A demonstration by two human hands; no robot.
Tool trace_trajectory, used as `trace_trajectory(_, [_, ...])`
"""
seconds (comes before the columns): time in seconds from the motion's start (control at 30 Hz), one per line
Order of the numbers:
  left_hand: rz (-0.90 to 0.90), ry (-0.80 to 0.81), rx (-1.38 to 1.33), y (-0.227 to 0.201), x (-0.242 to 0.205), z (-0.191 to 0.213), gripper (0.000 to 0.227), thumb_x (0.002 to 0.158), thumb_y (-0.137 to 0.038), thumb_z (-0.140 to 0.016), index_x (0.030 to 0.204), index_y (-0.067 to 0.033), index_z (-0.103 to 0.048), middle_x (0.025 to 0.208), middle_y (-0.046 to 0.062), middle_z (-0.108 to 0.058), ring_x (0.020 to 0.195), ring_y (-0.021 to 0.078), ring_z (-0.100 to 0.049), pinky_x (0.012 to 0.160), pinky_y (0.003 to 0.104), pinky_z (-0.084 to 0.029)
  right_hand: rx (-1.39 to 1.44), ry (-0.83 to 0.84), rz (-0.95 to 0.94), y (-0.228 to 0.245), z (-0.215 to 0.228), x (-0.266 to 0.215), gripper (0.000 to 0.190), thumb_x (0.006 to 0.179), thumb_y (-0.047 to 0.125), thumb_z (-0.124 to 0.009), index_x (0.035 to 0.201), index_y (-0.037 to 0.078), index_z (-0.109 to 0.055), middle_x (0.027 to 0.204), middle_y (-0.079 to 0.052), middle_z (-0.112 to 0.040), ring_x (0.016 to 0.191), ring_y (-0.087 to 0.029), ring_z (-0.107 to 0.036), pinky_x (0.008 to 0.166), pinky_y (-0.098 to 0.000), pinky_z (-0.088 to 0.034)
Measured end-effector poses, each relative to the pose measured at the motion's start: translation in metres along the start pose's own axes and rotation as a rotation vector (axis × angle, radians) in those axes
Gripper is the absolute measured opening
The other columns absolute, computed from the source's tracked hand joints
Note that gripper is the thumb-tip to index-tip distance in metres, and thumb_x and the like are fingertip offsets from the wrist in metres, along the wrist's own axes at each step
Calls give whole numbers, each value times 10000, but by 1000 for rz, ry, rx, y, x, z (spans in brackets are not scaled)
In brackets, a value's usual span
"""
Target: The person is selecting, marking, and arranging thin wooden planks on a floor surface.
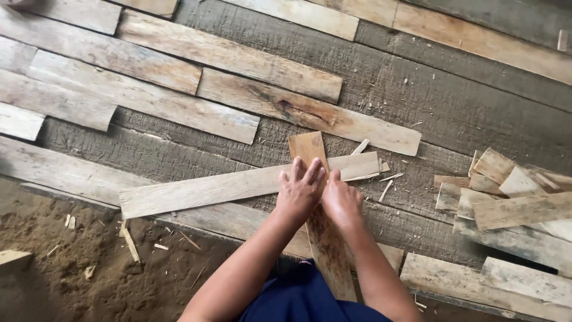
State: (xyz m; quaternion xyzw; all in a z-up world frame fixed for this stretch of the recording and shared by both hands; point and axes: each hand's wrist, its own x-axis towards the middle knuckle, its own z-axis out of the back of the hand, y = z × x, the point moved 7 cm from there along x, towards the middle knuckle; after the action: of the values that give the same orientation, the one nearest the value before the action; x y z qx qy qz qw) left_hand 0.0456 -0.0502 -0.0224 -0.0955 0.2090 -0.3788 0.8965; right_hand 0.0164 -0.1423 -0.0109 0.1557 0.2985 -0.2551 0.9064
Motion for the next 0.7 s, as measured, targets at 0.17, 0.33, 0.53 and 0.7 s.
trace_trajectory(0.17, [0,18,18,-1,2,-1,755,872,-379,-746,1538,-178,-456,1664,66,-289,1468,531,-233,1009,727,-418,21,14,-18,-28,-17,19,332,1058,390,-291,1222,126,-409,958,-238,-749,1053,-486,-701,962,-597,-493])
trace_trajectory(0.33, [1,16,30,-4,-5,8,756,876,-409,-751,1530,-164,-462,1652,81,-309,1458,545,-254,1002,731,-424,199,-43,-82,-21,14,-27,349,1075,262,-311,1301,59,-484,986,-287,-732,1030,-472,-712,969,-590,-501])
trace_trajectory(0.53, [4,24,42,-6,-3,17,725,915,-414,-716,1553,-221,-432,1661,76,-293,1477,548,-198,1027,740,-401,67,33,-51,-29,-20,-15,383,1066,376,-276,1333,129,-397,1025,-246,-733,1118,-482,-672,1015,-622,-444])
trace_trajectory(0.7, [7,42,39,-4,-2,10,706,908,-414,-718,1539,-244,-452,1667,78,-279,1481,555,-187,1029,747,-385,97,-35,-22,-19,-4,-30,330,1066,276,-287,1276,76,-445,942,-264,-743,1012,-464,-722,936,-601,-510])
